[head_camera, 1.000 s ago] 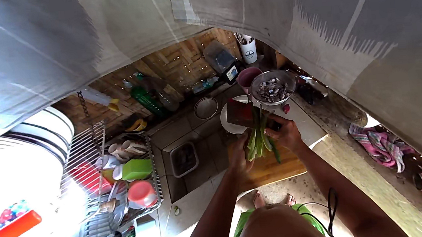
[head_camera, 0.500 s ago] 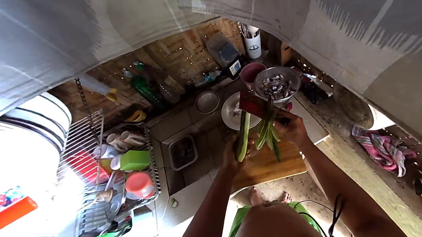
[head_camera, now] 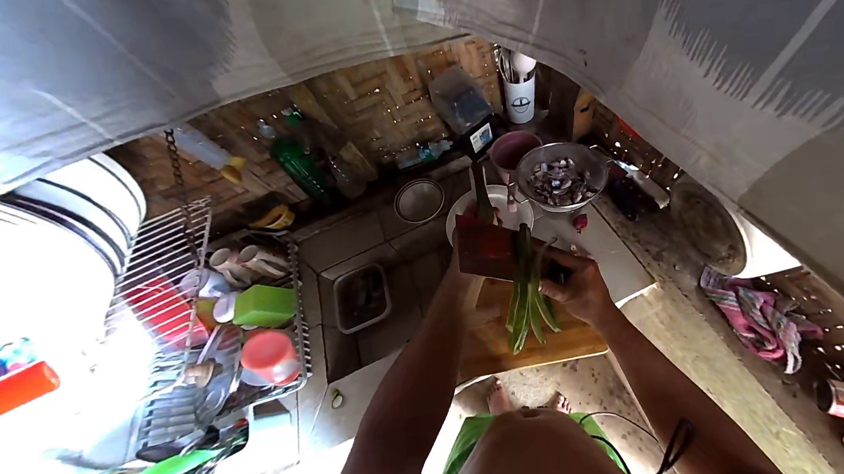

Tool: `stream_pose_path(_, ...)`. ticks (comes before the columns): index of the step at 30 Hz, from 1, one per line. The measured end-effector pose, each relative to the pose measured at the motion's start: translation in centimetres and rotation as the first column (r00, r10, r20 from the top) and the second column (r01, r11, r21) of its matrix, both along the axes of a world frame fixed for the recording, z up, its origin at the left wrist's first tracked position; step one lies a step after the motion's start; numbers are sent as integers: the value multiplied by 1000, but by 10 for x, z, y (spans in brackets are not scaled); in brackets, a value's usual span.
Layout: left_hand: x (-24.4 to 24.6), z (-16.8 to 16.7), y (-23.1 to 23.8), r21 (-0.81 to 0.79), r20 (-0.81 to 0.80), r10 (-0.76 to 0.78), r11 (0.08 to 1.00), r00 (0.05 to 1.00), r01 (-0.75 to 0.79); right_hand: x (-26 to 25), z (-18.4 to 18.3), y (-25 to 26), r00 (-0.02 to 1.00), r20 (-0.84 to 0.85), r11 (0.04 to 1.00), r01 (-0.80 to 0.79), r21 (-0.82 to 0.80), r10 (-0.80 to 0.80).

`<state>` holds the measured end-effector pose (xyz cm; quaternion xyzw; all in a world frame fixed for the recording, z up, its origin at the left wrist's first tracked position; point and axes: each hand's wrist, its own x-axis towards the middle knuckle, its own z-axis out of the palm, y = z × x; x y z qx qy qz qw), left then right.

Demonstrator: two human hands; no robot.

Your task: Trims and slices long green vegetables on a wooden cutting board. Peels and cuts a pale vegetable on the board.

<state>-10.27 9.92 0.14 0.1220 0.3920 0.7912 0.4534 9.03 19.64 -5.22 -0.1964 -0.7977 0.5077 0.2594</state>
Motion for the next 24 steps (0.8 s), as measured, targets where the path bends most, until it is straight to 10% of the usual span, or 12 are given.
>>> stream_pose_path(24,-10,1,26,85,-19,-63,994,998,64,9,13,9,997,72,998,0,59,-5)
